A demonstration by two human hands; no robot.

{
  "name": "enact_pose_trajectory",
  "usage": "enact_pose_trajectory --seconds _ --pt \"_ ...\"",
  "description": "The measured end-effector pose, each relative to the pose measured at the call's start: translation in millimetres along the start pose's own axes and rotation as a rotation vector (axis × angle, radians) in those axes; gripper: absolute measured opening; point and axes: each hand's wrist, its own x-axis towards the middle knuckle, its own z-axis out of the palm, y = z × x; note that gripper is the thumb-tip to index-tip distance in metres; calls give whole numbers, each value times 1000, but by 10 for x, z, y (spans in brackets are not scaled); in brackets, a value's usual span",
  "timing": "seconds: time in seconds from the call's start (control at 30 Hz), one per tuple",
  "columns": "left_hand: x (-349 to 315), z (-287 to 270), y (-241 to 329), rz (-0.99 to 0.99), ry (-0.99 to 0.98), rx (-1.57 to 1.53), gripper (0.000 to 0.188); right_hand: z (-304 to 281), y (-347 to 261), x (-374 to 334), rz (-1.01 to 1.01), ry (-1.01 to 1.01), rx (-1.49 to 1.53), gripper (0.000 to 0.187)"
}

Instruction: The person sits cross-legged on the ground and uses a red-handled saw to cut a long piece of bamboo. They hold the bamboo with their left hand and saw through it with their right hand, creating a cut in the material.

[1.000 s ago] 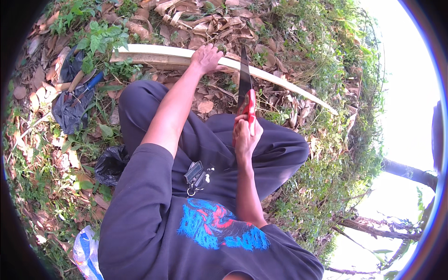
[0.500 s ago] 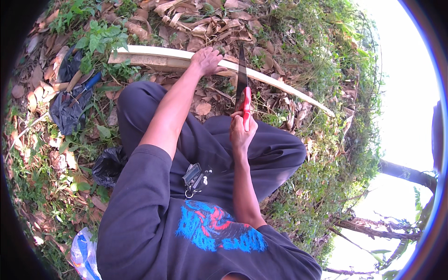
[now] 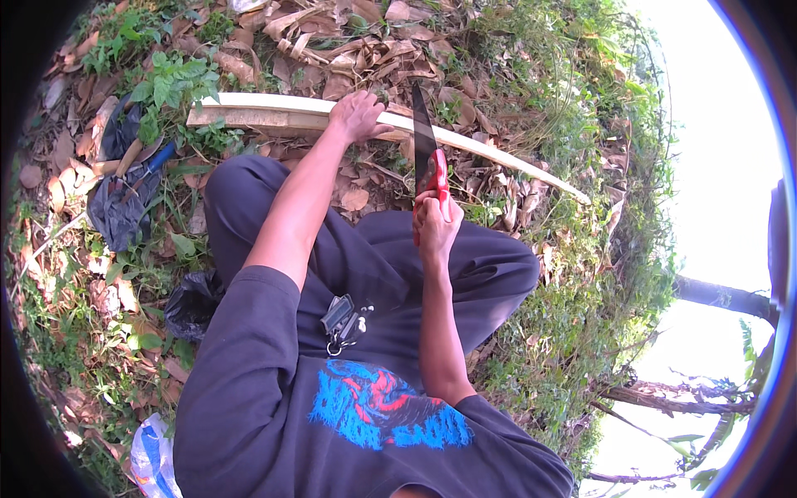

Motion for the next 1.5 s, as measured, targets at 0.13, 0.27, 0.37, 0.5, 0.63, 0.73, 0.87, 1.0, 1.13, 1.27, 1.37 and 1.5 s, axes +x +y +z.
enact_pose_trajectory --seconds 0.13,0.27,0.37,0.5,0.63,0.73,0.87,1.0,1.13,1.27,1.37,1.5 --pt "-44 21 -26 20 32 7 54 -12 30 -270 36 6 43 13" --pt "-28 13 -23 20 -7 0 54 -50 69 -595 31 -1 40 13" --pt "-30 116 -107 35 7 19 55 -22 26 -463 42 8 19 13" --pt "55 41 -38 46 -11 31 55 -61 216 7 -69 17 -115 13" --pt "44 69 -74 37 -6 17 57 1 161 -129 -82 13 -153 14" --pt "-1 132 -92 -16 -57 27 58 28 74 -578 3 24 -92 13" --pt "24 157 -106 -30 -36 0 58 -13 172 -628 -16 16 -95 12" --pt "-41 193 -110 -114 -57 -35 60 107 55 -486 56 -8 -76 15" --pt "-87 158 -86 -122 -91 -42 72 162 134 -515 25 -13 -90 14" --pt "-90 145 -47 -116 -97 14 74 127 221 -535 44 -10 -43 13" --pt "-35 142 -26 -193 -112 -32 74 108 102 -510 89 1 -11 13" --pt "-46 222 -56 -190 12 6 71 92 -92 -446 84 8 38 12"
